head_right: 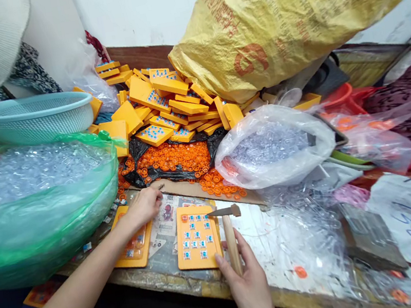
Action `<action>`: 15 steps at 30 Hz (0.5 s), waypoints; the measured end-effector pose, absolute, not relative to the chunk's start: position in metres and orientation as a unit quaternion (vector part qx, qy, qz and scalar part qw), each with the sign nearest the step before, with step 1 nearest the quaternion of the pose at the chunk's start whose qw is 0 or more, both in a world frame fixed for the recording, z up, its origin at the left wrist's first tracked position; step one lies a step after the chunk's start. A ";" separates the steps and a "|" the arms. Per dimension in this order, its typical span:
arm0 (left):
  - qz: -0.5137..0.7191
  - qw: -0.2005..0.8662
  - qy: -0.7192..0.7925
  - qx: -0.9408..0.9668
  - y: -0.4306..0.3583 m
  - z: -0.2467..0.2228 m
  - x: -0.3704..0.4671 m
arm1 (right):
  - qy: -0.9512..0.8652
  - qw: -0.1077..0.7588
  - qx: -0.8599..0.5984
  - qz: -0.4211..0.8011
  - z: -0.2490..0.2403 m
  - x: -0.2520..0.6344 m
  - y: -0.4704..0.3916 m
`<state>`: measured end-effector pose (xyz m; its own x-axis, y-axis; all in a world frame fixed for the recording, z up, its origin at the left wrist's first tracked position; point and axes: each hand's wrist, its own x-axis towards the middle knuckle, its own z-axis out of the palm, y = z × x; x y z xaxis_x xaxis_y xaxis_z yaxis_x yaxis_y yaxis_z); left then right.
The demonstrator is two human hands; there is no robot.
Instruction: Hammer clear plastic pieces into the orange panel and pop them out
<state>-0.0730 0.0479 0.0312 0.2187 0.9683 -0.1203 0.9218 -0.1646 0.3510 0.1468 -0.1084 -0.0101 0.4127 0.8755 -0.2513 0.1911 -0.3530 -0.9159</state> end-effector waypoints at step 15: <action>0.244 0.216 0.512 0.795 -0.010 0.004 -0.023 | -0.590 0.452 -0.632 0.220 0.008 0.142 -0.108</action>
<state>-0.0231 -0.0097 0.0041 0.3571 0.9189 0.1674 0.7076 -0.3831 0.5938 0.1417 -0.1078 0.0075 0.2077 0.9445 0.2544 0.5471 0.1034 -0.8306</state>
